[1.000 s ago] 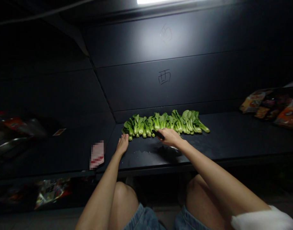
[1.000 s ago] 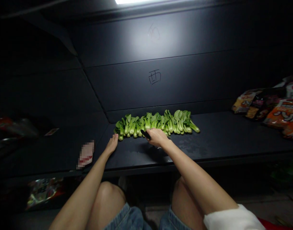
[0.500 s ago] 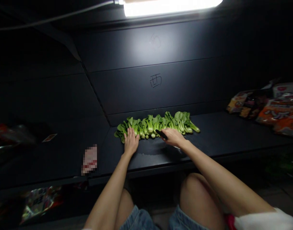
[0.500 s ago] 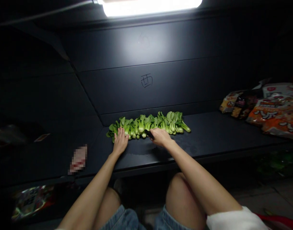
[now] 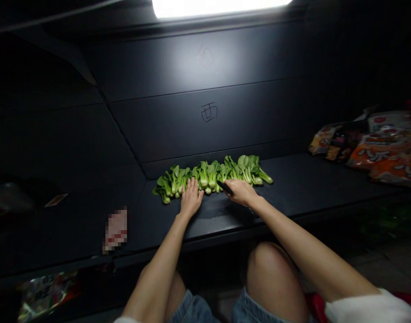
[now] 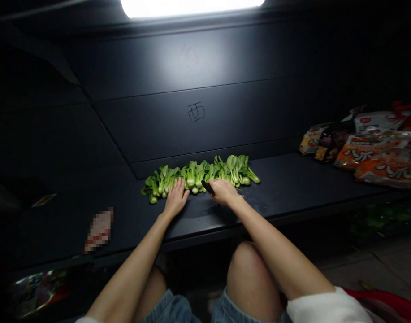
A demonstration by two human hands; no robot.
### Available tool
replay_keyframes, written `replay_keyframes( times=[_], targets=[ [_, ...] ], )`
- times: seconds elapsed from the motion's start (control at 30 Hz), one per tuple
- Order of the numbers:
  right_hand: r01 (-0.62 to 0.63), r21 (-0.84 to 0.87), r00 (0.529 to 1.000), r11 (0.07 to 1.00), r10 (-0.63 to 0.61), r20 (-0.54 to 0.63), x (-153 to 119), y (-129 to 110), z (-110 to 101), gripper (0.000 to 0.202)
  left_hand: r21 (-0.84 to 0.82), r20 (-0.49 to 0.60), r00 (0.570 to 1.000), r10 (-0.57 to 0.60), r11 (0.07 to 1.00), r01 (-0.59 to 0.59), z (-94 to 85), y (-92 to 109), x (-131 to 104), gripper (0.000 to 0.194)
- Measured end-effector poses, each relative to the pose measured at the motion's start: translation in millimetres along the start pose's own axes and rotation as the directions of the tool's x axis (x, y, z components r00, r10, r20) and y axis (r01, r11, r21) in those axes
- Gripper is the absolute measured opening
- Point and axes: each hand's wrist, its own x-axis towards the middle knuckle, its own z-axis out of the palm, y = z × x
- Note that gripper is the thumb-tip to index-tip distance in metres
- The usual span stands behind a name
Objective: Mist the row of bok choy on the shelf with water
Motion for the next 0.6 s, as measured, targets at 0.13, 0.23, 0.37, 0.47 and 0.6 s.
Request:
replay_keyframes(
  times=[0.13, 0.23, 0.37, 0.47, 0.6],
  targets=[
    [0.017, 0.012, 1.0, 1.0, -0.017, 0.005, -1, 4, 3, 0.03, 0.014, -0.031, 1.0, 0.004, 1.0, -0.004, 0.0, 4, -1, 0.059],
    [0.024, 0.032, 1.0, 0.999, -0.025, 0.007, -2, 5, 6, 0.031, 0.033, -0.045, 0.999, 0.029, 0.999, -0.028, -0.7, 10, -1, 0.059],
    [-0.001, 0.041, 1.0, 0.999, 0.001, 0.0, -4, 5, 4, 0.029, 0.042, -0.058, 0.997, 0.052, 0.998, -0.05, 0.5, 19, -1, 0.06],
    [-0.017, 0.028, 1.0, 0.999, 0.016, 0.016, -6, 9, 2, 0.028, 0.035, -0.06, 0.997, 0.042, 0.999, -0.04, 1.8, 25, -1, 0.064],
    [-0.008, 0.023, 1.0, 1.0, 0.008, 0.021, -8, 15, 2, 0.031, 0.051, -0.048, 0.997, 0.058, 0.997, -0.056, 1.5, 31, -1, 0.062]
  ],
)
